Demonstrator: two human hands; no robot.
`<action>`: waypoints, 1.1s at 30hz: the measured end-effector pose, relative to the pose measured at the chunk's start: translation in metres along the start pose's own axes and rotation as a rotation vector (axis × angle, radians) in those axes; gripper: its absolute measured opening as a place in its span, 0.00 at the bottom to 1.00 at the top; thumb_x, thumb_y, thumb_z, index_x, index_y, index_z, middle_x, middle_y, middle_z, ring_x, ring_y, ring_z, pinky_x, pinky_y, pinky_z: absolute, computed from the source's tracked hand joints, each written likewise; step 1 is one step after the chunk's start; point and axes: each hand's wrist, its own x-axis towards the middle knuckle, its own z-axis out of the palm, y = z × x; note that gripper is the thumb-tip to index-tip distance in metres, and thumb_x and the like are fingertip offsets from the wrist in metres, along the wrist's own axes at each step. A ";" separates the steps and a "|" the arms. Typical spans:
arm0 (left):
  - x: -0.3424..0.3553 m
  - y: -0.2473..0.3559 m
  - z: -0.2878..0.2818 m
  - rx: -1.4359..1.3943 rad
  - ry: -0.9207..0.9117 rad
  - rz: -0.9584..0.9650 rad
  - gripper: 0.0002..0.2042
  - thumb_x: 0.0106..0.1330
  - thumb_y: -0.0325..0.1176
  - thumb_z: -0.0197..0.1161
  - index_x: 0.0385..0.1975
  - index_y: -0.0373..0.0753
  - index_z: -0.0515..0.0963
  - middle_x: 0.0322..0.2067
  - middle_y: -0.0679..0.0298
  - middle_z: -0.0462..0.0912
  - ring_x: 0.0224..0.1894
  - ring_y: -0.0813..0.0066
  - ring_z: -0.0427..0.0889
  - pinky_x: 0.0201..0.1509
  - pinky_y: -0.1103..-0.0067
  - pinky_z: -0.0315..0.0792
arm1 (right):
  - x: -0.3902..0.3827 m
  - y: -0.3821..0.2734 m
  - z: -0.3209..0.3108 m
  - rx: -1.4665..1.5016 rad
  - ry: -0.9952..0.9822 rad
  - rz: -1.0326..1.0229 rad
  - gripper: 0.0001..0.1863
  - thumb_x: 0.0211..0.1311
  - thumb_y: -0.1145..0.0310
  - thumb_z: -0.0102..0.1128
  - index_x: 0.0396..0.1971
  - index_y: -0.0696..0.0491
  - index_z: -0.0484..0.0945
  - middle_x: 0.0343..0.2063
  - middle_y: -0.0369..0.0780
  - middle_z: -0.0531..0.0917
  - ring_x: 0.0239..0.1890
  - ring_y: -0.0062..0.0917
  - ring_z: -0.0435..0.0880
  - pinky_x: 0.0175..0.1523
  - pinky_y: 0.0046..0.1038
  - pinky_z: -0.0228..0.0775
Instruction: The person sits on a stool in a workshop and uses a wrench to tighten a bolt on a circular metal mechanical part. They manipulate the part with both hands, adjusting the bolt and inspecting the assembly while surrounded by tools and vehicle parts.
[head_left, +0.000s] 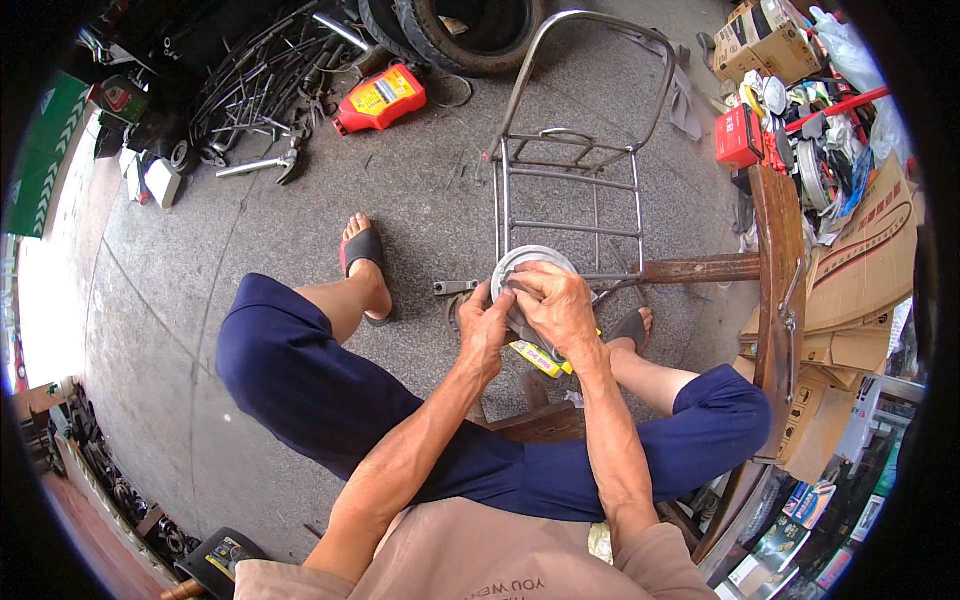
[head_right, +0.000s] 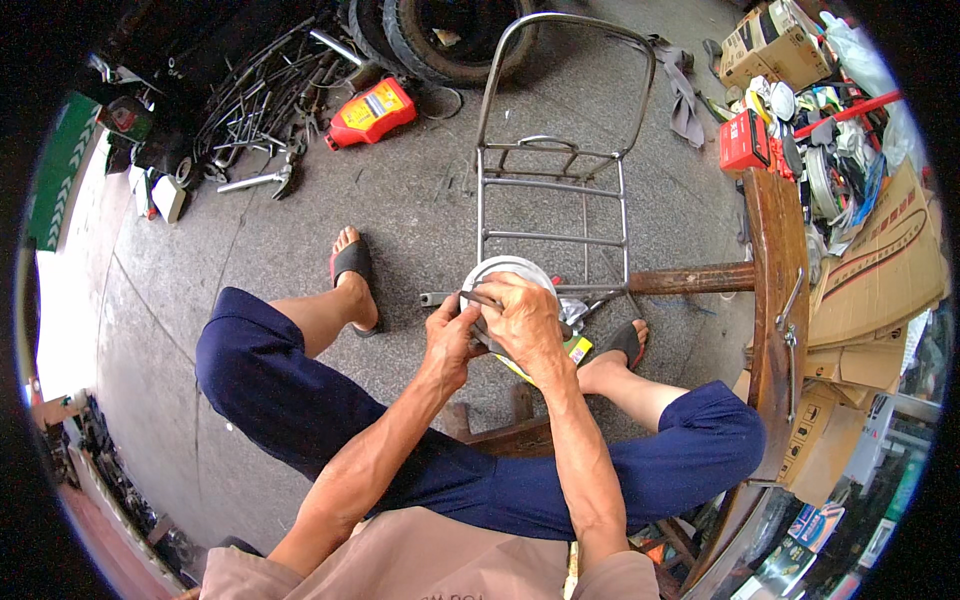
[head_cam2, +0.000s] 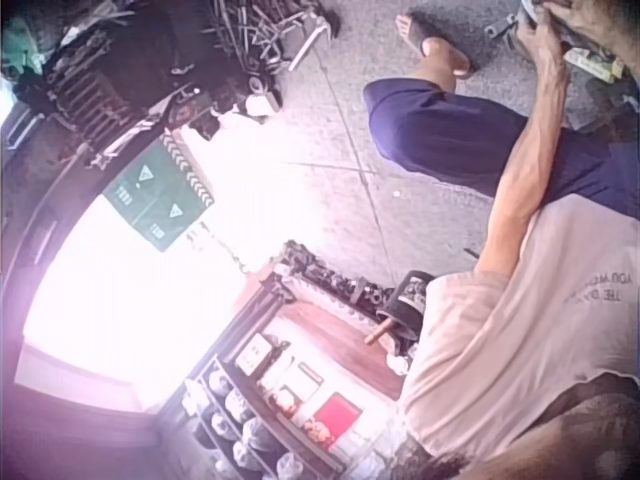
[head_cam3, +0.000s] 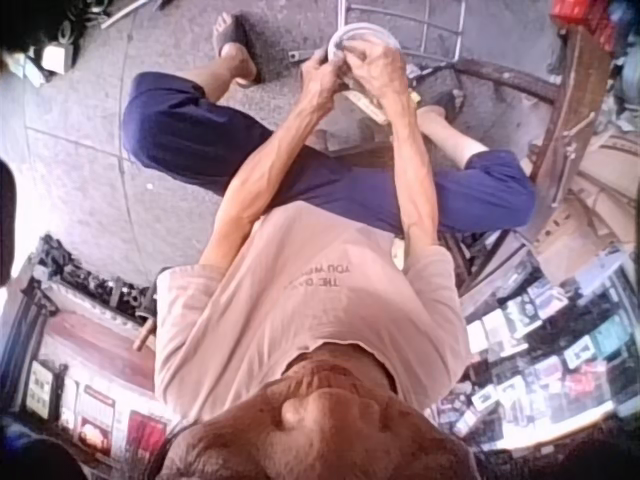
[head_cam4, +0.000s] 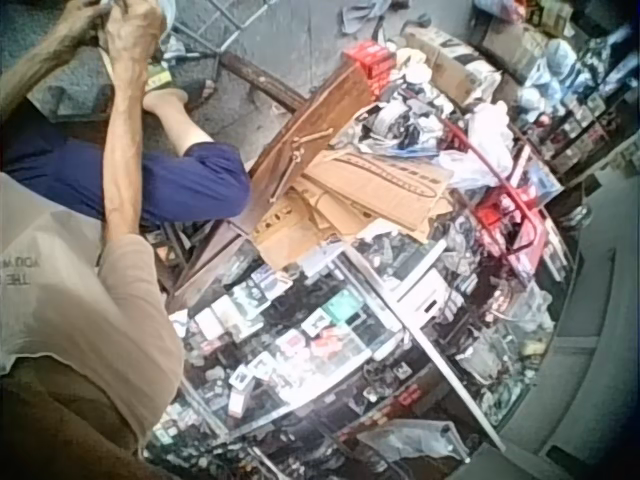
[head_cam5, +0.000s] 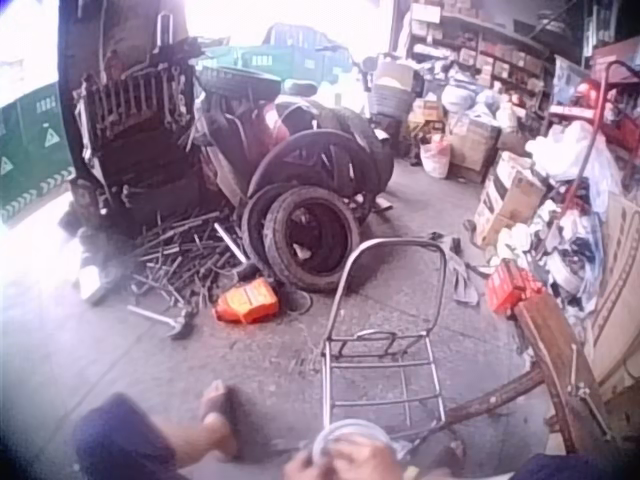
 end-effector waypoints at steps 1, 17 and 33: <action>-0.001 0.002 0.001 -0.002 -0.002 -0.010 0.15 0.68 0.33 0.58 0.55 0.43 0.74 0.42 0.65 0.79 0.43 0.71 0.81 0.38 0.65 0.82 | 0.001 0.001 -0.001 0.015 -0.013 0.028 0.09 0.51 0.76 0.64 0.34 0.57 0.85 0.36 0.45 0.86 0.37 0.38 0.87 0.43 0.32 0.78; -0.006 0.009 0.003 0.027 -0.012 -0.018 0.16 0.69 0.33 0.55 0.56 0.41 0.73 0.42 0.66 0.79 0.41 0.73 0.80 0.36 0.68 0.80 | 0.019 0.006 -0.010 0.033 -0.264 0.138 0.14 0.53 0.72 0.64 0.42 0.55 0.84 0.42 0.45 0.82 0.49 0.41 0.80 0.56 0.37 0.71; -0.003 0.006 0.002 0.026 -0.020 -0.001 0.11 0.69 0.34 0.55 0.50 0.42 0.76 0.36 0.69 0.79 0.36 0.79 0.80 0.33 0.74 0.80 | 0.022 0.008 -0.013 0.005 -0.275 0.063 0.12 0.55 0.73 0.62 0.40 0.55 0.85 0.39 0.45 0.82 0.46 0.41 0.81 0.54 0.37 0.71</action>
